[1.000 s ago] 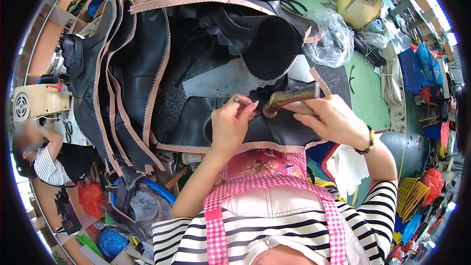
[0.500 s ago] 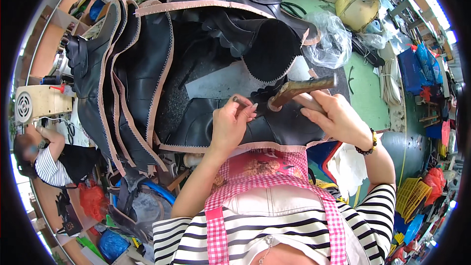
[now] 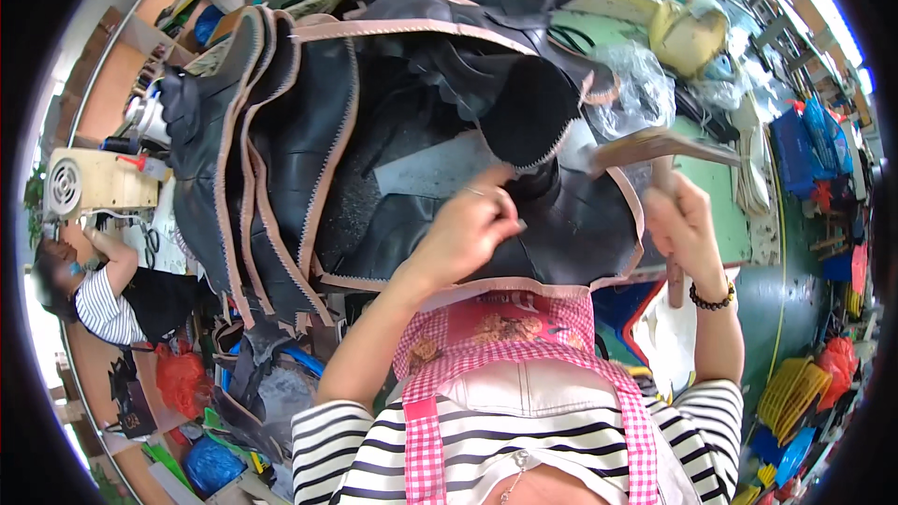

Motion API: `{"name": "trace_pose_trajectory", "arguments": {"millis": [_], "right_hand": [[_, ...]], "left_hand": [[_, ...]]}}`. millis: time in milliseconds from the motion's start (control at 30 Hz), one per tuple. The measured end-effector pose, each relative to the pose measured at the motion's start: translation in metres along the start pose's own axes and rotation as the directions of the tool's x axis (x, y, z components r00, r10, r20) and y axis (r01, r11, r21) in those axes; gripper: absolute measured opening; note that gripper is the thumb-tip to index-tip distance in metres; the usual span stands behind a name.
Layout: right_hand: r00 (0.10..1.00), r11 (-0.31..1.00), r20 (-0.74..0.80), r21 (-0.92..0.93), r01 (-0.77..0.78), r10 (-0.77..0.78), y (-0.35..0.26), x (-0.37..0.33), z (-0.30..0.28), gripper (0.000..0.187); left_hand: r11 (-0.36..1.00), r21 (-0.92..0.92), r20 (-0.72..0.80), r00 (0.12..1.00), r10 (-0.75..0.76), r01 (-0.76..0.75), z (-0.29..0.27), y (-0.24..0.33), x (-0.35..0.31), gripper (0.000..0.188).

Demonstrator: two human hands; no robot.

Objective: The person uses a hammer and a small metal tool to tap and secure parts of black leather shoe uppers on a workbench. They repeatedly pick up individual uppers, position the tool, and strike it with the hammer, then place the treated pieces into a plastic bag. The person also handles a small metal component and attaches it to a shoe upper.

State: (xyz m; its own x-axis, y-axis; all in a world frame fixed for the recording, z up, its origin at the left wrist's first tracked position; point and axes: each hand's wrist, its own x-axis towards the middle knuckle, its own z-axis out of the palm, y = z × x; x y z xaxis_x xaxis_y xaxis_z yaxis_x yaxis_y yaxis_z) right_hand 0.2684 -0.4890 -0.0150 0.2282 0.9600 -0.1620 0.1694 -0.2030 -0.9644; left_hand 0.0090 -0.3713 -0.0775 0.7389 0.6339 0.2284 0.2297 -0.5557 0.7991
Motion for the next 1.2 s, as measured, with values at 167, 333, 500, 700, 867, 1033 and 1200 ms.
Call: {"name": "trace_pose_trajectory", "arguments": {"millis": [167, 333, 500, 700, 867, 1033, 1200], "right_hand": [[0.971, 0.89, -0.228, 0.425, 0.168, -0.074, 0.003, 0.02, -0.028, 0.021], [0.979, 0.848, -0.187, 0.528, 0.033, 0.079, 0.04, 0.026, -0.019, 0.023], [0.995, 0.815, -0.001, 0.573, -0.085, 0.104, 0.058, 0.027, 0.023, 0.023], [1.0, 0.848, 0.025, 0.529, -0.012, -0.001, 0.073, 0.034, 0.039, 0.025], [0.992, 0.83, -0.092, 0.557, -0.021, 0.088, 0.074, 0.028, 0.035, 0.024], [0.988, 0.841, -0.109, 0.54, -0.036, 0.112, 0.068, 0.029, 0.039, 0.024], [0.987, 0.853, -0.148, 0.522, 0.019, 0.068, 0.068, 0.03, 0.039, 0.024]], "left_hand": [[0.93, 0.196, 0.314, 0.918, 0.242, -0.312, -0.019, 0.041, 0.008, 0.015], [0.791, 0.561, 0.047, 0.963, 0.266, -0.246, -0.159, 0.151, -0.011, 0.009], [0.853, 0.521, -0.352, 0.919, 0.177, 0.035, -0.323, 0.126, 0.015, 0.004], [0.798, 0.262, -0.438, 0.804, -0.402, 0.542, -0.386, -0.083, -0.013, 0.01], [0.56, 0.764, -0.496, 0.847, 0.193, 0.32, -0.289, -0.007, 0.087, 0.015], [0.955, 0.294, 0.334, 0.939, -0.079, -0.024, -0.145, 0.007, 0.213, 0.022], [0.832, 0.548, 0.416, 0.833, -0.364, 0.089, -0.104, -0.049, 0.291, 0.029]]}}
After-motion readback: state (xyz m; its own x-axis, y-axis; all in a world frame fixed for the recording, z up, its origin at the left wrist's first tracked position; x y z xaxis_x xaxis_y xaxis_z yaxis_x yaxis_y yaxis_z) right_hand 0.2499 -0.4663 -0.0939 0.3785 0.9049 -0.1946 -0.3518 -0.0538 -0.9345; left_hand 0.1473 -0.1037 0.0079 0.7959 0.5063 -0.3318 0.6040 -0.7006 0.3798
